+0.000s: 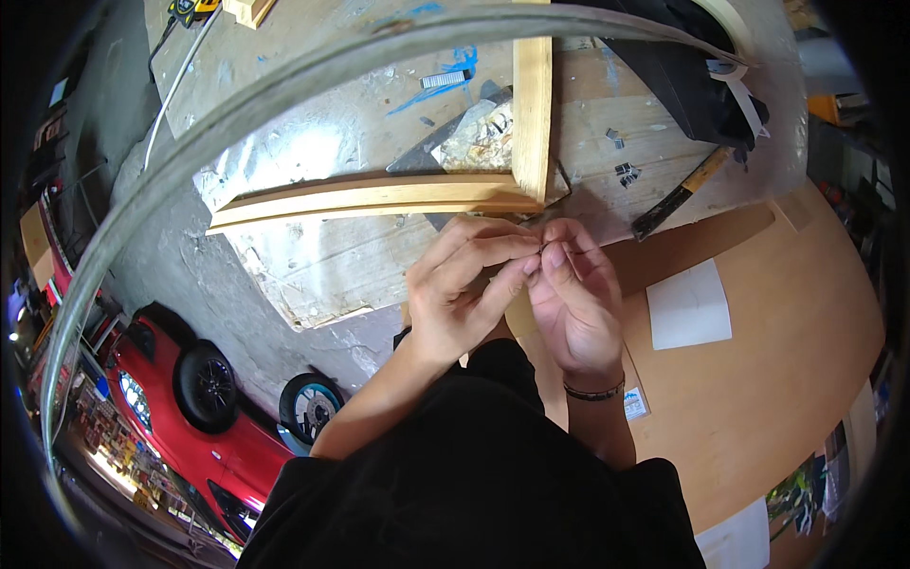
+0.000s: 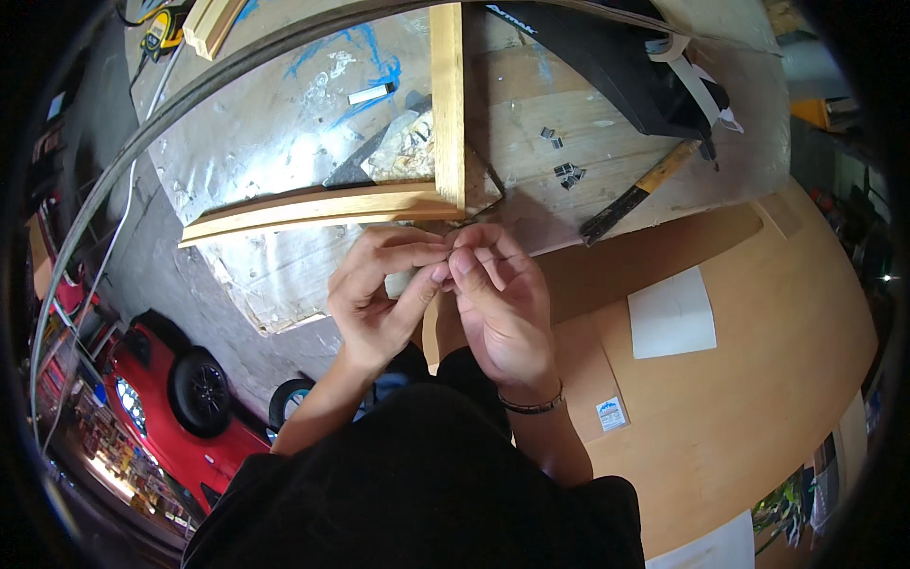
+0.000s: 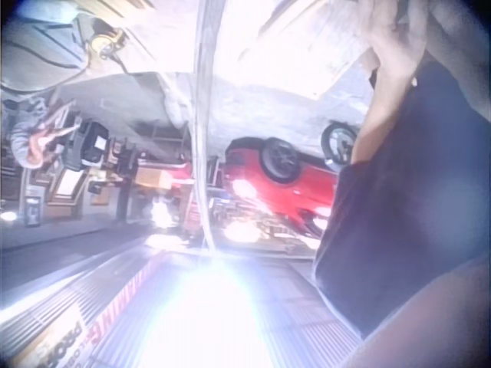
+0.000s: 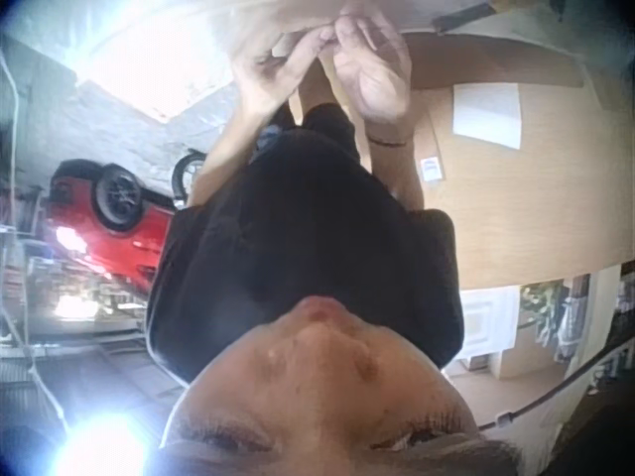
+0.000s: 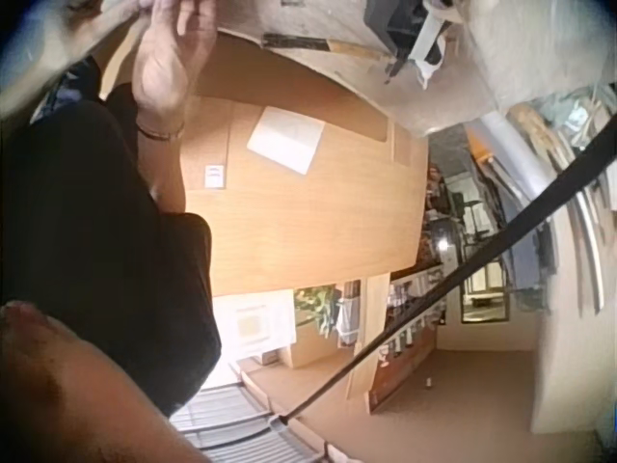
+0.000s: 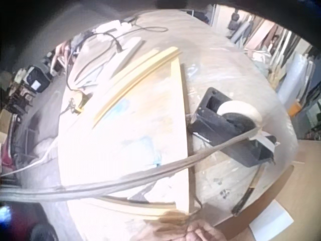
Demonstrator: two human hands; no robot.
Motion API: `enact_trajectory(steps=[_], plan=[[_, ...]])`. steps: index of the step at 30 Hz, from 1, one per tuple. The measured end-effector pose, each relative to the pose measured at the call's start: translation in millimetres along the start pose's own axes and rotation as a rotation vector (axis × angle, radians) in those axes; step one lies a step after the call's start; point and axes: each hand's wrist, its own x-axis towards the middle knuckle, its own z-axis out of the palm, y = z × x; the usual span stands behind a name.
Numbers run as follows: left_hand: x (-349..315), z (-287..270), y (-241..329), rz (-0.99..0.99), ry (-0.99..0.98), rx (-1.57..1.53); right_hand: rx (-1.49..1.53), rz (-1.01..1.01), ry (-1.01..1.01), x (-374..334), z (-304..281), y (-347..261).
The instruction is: The person assembles a wooden frame by nailing two pieces of wood together at a corner using a hammer and nails. They then fit the frame into a cardboard box to check alignment and later place it on a workbench.
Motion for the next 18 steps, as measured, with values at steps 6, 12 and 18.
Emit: enact_trajectory(steps=[6, 12, 18], plan=[[5.8, -11.4, -2.1, 0.058, -0.05, 0.112, -0.347, -0.104, -0.012, 6.5, -4.1, 5.2], [18.1, -20.2, -2.6, 0.194, -0.088, 0.358, -1.038, -0.229, -0.071, 21.8, 2.0, -25.5], [40.3, -19.9, -18.7, 0.324, -0.066, 0.521, -1.481, -0.563, -0.327, 57.9, 2.5, -49.4]])
